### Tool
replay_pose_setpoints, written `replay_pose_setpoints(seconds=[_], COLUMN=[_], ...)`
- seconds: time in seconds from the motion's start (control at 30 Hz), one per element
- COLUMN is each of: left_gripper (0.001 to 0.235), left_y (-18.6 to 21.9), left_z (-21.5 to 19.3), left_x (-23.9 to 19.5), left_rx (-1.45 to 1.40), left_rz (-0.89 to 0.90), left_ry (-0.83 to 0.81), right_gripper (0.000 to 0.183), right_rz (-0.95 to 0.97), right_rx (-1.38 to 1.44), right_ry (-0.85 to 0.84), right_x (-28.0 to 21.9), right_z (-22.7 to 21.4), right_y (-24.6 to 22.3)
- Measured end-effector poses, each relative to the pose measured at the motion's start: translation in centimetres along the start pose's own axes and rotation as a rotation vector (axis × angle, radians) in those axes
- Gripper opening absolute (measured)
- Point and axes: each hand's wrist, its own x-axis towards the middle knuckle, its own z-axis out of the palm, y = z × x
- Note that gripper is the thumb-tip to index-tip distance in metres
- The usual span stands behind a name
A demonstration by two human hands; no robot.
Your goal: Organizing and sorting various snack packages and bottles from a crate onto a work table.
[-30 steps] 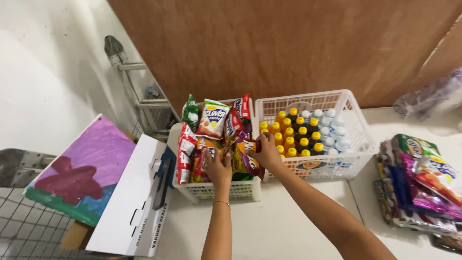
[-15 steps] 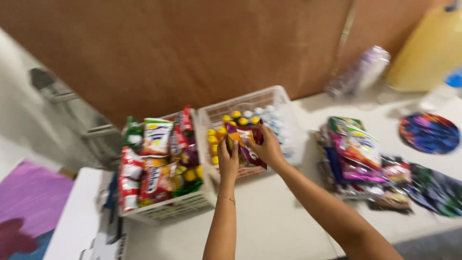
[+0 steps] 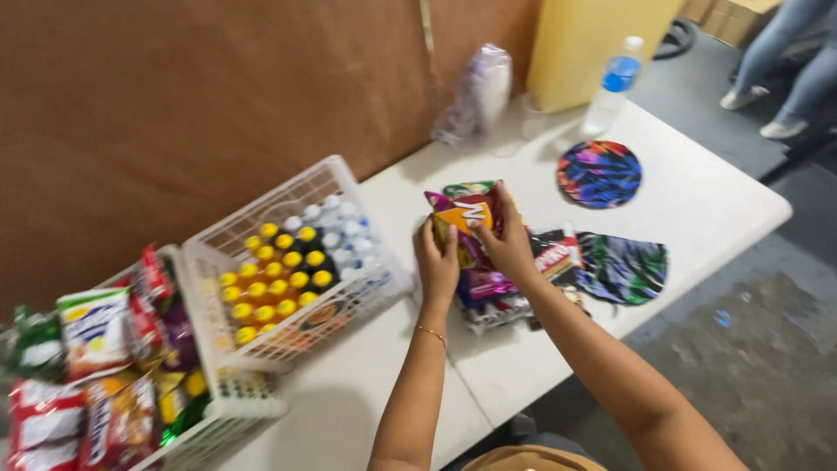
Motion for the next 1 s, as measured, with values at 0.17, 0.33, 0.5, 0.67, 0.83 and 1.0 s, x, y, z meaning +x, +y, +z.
replay_pose_setpoints(seconds=[0.17, 0.33, 0.5, 0.67, 0.83, 1.0], left_gripper=[0.069, 0.076, 0.079, 0.085, 0.077, 0.086], left_y=[1.2, 0.9, 2.1, 1.6, -0.3, -4.9], left_z=[8.2, 14.5, 17.9, 19.5, 20.1, 21.7], left_x=[-2.1, -4.3, -5.9, -7.5, -8.6, -8.6], left_rx=[-0.029, 0.006, 0.111, 0.310, 0.402, 0.575], left_rz=[0.056, 0.159, 0.181, 0.086, 0.027, 0.070], left_ry=[-0.169, -0.243, -0.439, -0.737, -0.792, -0.940], right_gripper=[0.083, 0.076, 0.072, 0.072, 0.074, 0.071], right_rz=[0.054, 0.305, 0.563, 0.644, 0.674, 0.668], right_rx=[0.026, -0.033, 0.004, -0.026, -0.037, -0.150], right_ry=[0.106, 0.189, 0.267, 0.281, 0.211, 0.020], right_x=[0.9, 1.4, 0.5, -0.1, -0.3, 1.3], right_z=[-7.1, -11.5, -13.8, -14.4, -13.5, -12.4], right_y=[5.7, 9.2, 15.1, 23.2, 23.1, 26.8])
